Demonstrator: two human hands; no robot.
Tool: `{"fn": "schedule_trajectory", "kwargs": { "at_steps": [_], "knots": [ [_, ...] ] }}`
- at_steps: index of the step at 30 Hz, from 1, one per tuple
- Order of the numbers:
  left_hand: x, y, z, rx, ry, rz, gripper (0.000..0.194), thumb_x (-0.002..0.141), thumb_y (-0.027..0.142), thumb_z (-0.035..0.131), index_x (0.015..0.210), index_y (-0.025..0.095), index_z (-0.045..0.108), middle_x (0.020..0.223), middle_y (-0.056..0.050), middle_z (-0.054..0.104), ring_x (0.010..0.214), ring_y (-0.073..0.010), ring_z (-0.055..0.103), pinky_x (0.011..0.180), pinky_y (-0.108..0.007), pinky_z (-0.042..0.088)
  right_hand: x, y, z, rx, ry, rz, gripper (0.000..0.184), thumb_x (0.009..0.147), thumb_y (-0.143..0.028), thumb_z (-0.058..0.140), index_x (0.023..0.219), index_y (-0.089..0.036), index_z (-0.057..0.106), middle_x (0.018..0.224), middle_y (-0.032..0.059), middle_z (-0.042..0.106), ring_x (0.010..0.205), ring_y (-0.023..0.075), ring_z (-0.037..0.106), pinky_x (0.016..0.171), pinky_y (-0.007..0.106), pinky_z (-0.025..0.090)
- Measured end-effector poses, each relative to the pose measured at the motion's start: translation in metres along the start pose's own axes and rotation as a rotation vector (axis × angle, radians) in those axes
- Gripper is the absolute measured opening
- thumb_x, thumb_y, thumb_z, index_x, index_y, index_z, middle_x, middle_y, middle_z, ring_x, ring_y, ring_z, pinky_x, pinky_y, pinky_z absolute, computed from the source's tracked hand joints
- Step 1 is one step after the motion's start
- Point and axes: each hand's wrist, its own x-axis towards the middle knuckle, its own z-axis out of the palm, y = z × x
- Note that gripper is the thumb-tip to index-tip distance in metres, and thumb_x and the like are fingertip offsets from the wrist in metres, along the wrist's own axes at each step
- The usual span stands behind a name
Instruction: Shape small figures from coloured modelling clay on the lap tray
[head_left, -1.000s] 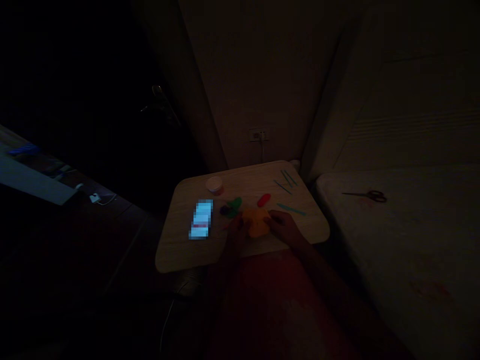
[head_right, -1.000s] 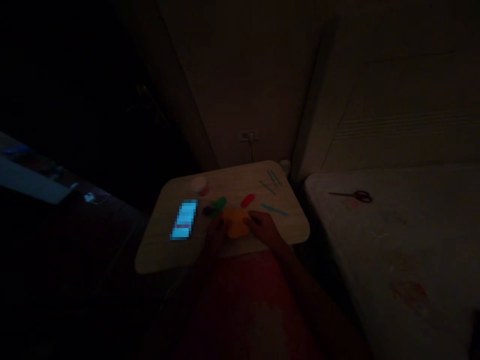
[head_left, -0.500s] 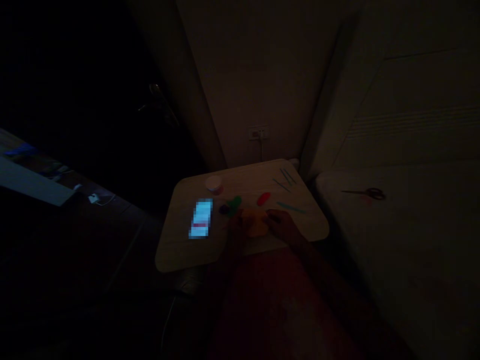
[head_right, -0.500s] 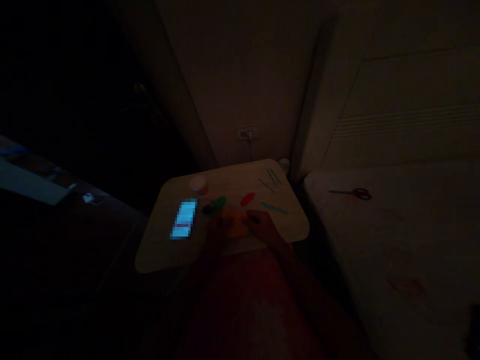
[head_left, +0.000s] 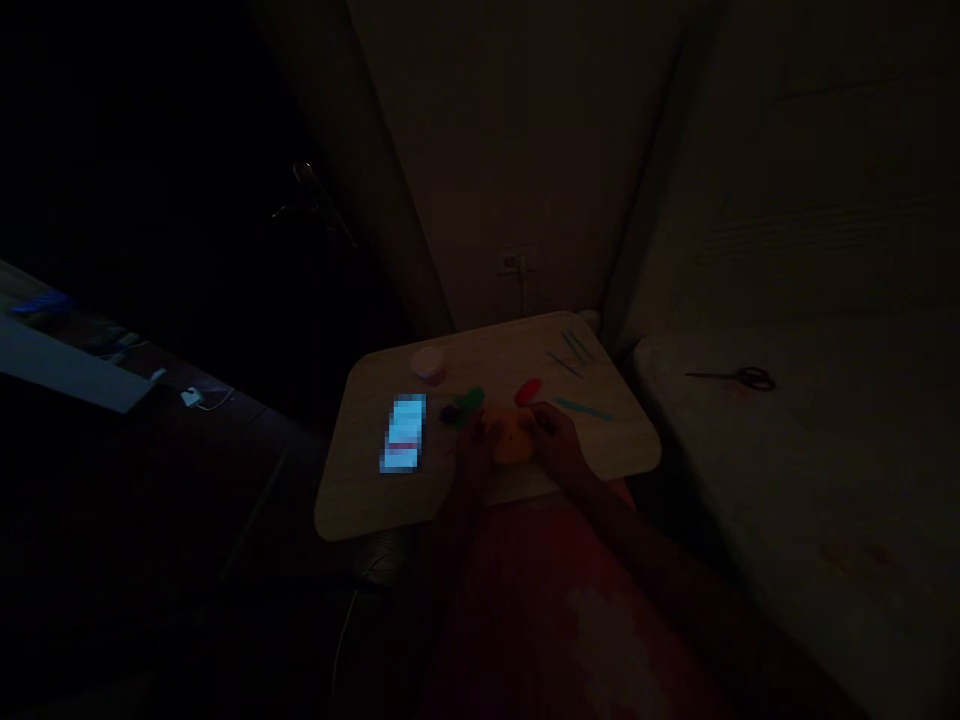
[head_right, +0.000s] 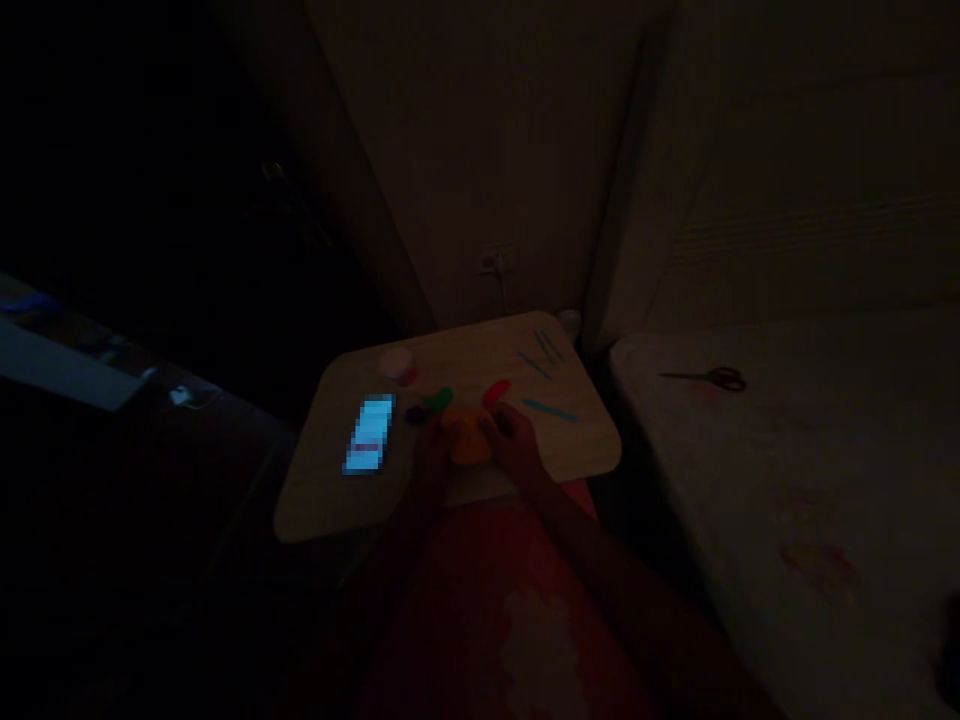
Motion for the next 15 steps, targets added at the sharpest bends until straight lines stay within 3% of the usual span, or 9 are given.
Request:
{"fn": "schedule_trajectory", "kwargs": {
  "at_steps": [3, 6, 11, 15],
  "knots": [
    [-0.001, 0.000, -0.001, 0.045, 0.015, -0.020, 0.049, 0.067, 0.050, 0.083, 0.099, 0.017, 0.068, 0.095, -0.007, 0.072, 0.084, -0.0214, 0.069, 0.068, -0.029, 0.057, -0.002, 0.000, -0.006, -0.098, -0.125, -0.023, 0.035, 0.077, -0.051, 0.076, 0.088, -0.018, 0.067, 0.081, 0.0042, 0.069, 0.074, 0.0186, 0.062, 0.063, 0.027, 0.051],
    [-0.002, 0.001, -0.002, 0.058, 0.038, -0.019, 0.052, 0.070, 0.054, 0.081, 0.104, 0.017, 0.068, 0.103, -0.010, 0.073, 0.089, -0.0227, 0.070, 0.072, -0.030, 0.057, -0.001, 0.002, -0.009, -0.144, -0.128, 0.005, 0.036, 0.076, -0.050, 0.077, 0.087, -0.017, 0.068, 0.081, 0.0052, 0.071, 0.073, 0.0191, 0.062, 0.063, 0.028, 0.051],
    [-0.001, -0.001, -0.004, 0.009, 0.024, -0.003, 0.045, 0.075, 0.052, 0.076, 0.102, 0.017, 0.066, 0.104, -0.009, 0.072, 0.091, -0.0207, 0.069, 0.078, -0.030, 0.056, -0.001, 0.001, -0.011, 0.005, -0.091, 0.074, 0.044, 0.078, -0.056, 0.075, 0.098, -0.018, 0.071, 0.094, 0.0093, 0.075, 0.083, 0.0239, 0.068, 0.070, 0.033, 0.057],
    [-0.003, 0.000, -0.003, 0.023, 0.021, 0.021, 0.043, 0.074, 0.044, 0.078, 0.106, 0.019, 0.064, 0.104, -0.007, 0.071, 0.092, -0.0199, 0.068, 0.078, -0.029, 0.055, -0.002, -0.001, -0.013, 0.128, -0.118, 0.079, 0.043, 0.078, -0.060, 0.074, 0.090, -0.018, 0.071, 0.086, 0.0070, 0.073, 0.078, 0.0218, 0.068, 0.069, 0.032, 0.056]
  ]
}}
